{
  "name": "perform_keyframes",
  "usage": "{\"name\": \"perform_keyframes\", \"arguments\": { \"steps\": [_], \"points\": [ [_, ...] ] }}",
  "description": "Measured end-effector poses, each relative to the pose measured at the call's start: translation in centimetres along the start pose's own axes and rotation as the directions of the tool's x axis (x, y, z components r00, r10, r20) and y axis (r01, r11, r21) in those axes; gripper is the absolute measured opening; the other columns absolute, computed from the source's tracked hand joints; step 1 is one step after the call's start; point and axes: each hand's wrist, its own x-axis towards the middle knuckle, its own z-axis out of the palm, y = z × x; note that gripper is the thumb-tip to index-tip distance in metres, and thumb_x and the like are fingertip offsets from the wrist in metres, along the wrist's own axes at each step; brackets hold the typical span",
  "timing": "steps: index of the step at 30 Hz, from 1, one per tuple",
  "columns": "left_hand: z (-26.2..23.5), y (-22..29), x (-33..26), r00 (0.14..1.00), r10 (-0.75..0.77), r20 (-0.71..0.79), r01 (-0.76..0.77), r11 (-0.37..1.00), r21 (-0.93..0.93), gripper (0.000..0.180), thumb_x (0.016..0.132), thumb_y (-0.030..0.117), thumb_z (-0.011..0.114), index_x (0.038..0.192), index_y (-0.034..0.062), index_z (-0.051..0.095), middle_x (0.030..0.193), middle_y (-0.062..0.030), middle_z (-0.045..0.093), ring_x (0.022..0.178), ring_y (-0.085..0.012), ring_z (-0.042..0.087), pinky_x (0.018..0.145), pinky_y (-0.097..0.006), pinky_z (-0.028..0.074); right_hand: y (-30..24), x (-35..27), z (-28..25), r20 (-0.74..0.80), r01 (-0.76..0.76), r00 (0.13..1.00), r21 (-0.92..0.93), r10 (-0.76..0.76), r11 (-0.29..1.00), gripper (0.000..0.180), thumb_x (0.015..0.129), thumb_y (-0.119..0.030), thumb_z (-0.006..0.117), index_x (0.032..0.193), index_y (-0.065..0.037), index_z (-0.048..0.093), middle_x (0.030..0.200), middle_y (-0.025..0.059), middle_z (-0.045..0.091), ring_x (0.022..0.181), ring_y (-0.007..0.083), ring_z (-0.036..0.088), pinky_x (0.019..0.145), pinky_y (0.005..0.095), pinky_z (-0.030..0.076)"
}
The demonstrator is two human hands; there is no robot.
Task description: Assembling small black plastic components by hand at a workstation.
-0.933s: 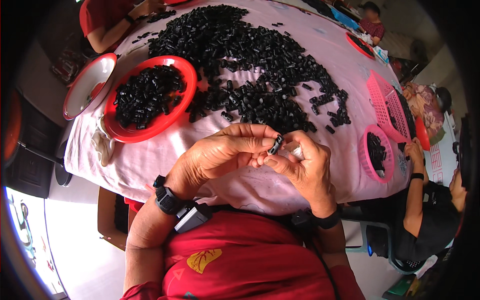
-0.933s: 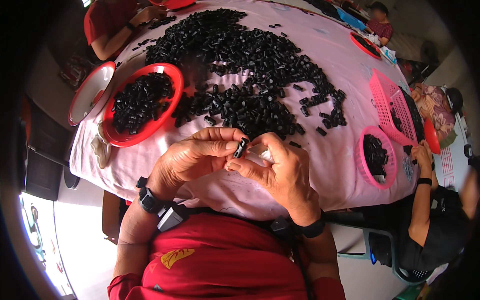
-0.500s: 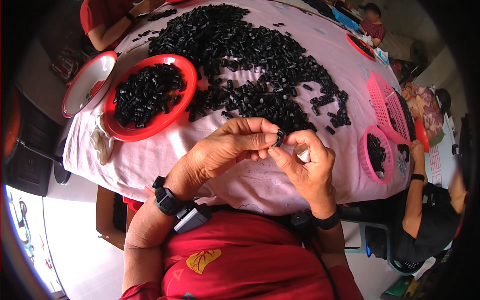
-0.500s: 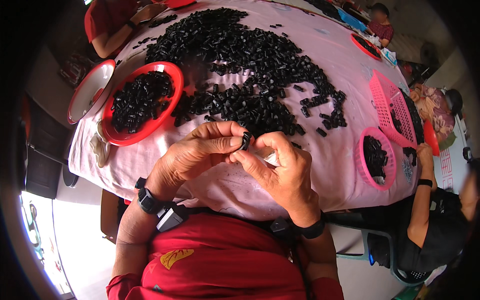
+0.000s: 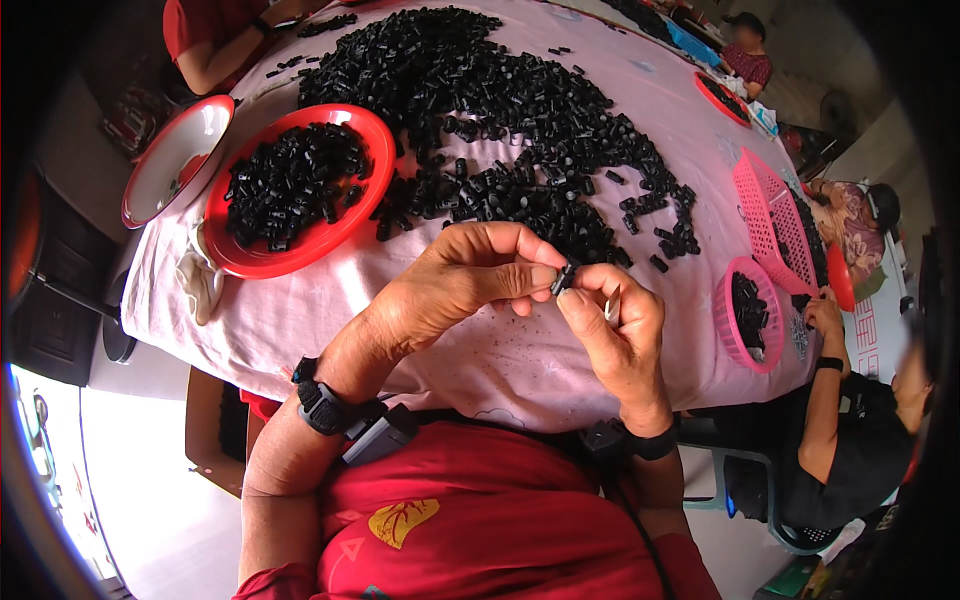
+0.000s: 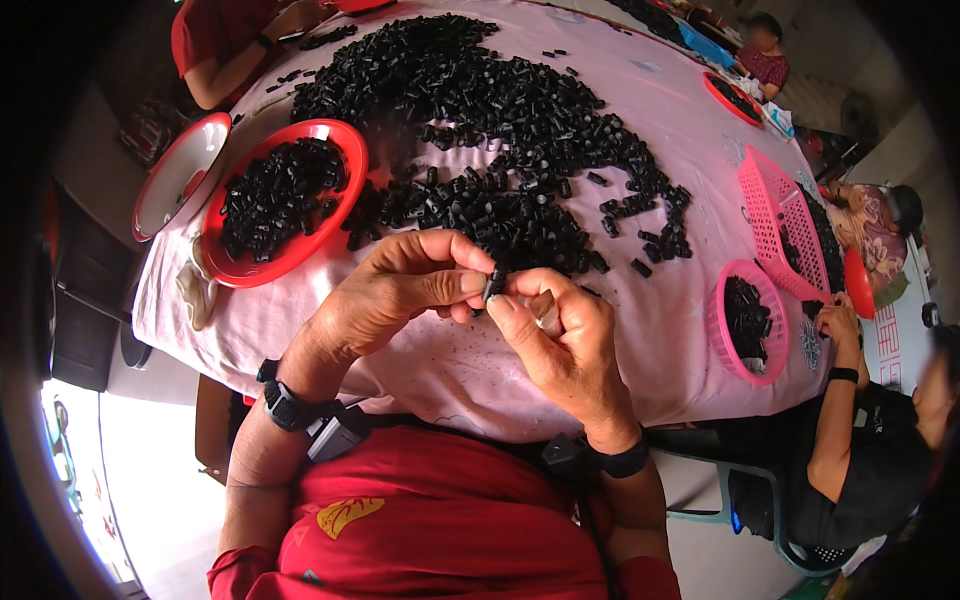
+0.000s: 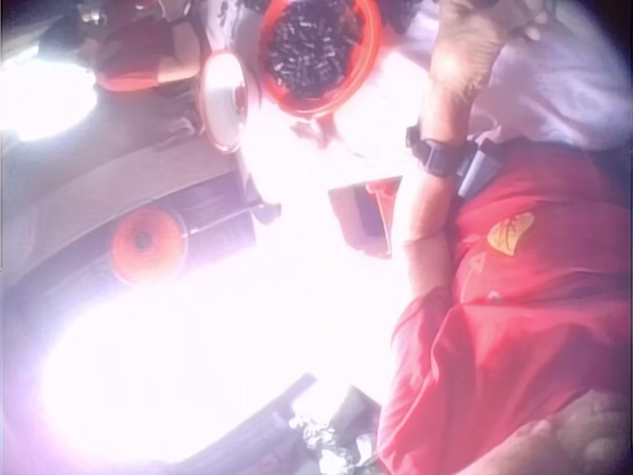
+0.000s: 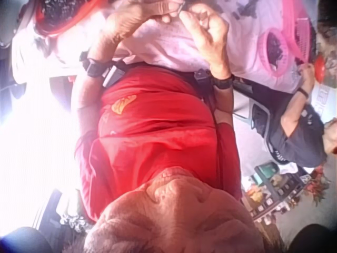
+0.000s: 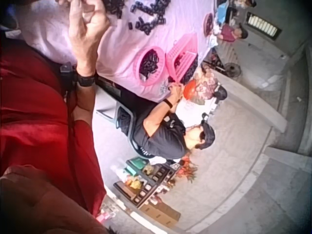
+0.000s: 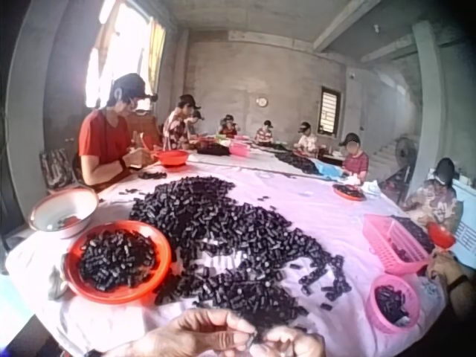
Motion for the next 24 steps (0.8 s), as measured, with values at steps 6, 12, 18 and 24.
{"name": "perform_keyframes", "arguments": {
  "steps": [6,12,18,24],
  "points": [
    [0.9,0.7,-0.2,0.999,0.015,0.029,-0.014,1.0,-0.027,0.02,0.089,0.012,0.067,0.107,0.0061,0.066,0.091,0.0014,0.065,0.082,-0.0051,0.057,0.075,-0.02,0.045,0.0,0.1,-0.2,0.036,-0.047,0.998,0.047,0.046,0.998,0.014,0.089,-0.013,0.066,0.088,0.001,0.063,0.059,-0.0082,0.047,0.054,-0.0012,0.037,0.049,0.0184,0.03],
    [0.4,-0.3,0.1,1.0,-0.023,-0.008,0.022,0.998,-0.061,0.022,0.087,0.011,0.068,0.108,0.0061,0.066,0.094,0.0015,0.065,0.083,-0.0049,0.056,0.077,-0.021,0.045,-0.5,-0.1,0.0,0.055,-0.17,0.985,0.155,0.164,0.973,0.013,0.089,-0.012,0.066,0.088,0.001,0.062,0.059,-0.0087,0.046,0.055,-0.0014,0.036,0.05,0.0181,0.031],
    [0.0,-0.4,0.0,0.996,-0.086,0.018,0.088,0.976,-0.197,0.021,0.087,0.012,0.068,0.106,0.0044,0.066,0.09,0.0012,0.064,0.079,-0.0072,0.056,0.076,-0.022,0.047,-0.8,-0.2,0.3,0.006,-0.039,0.999,0.042,0.039,0.998,0.011,0.09,-0.011,0.065,0.086,-0.001,0.062,0.059,-0.0083,0.051,0.054,-0.0025,0.041,0.047,0.0173,0.031],
    [0.1,-0.8,0.1,0.994,-0.105,0.04,0.112,0.968,-0.227,0.018,0.088,0.013,0.067,0.104,0.0038,0.065,0.089,0.0008,0.063,0.077,-0.0075,0.056,0.075,-0.022,0.048,-0.7,-0.2,0.5,-0.027,0.008,1.0,-0.017,-0.008,1.0,0.012,0.09,-0.012,0.065,0.084,-0.001,0.061,0.057,-0.0078,0.05,0.052,-0.0028,0.04,0.045,0.0178,0.03]
  ]
}}
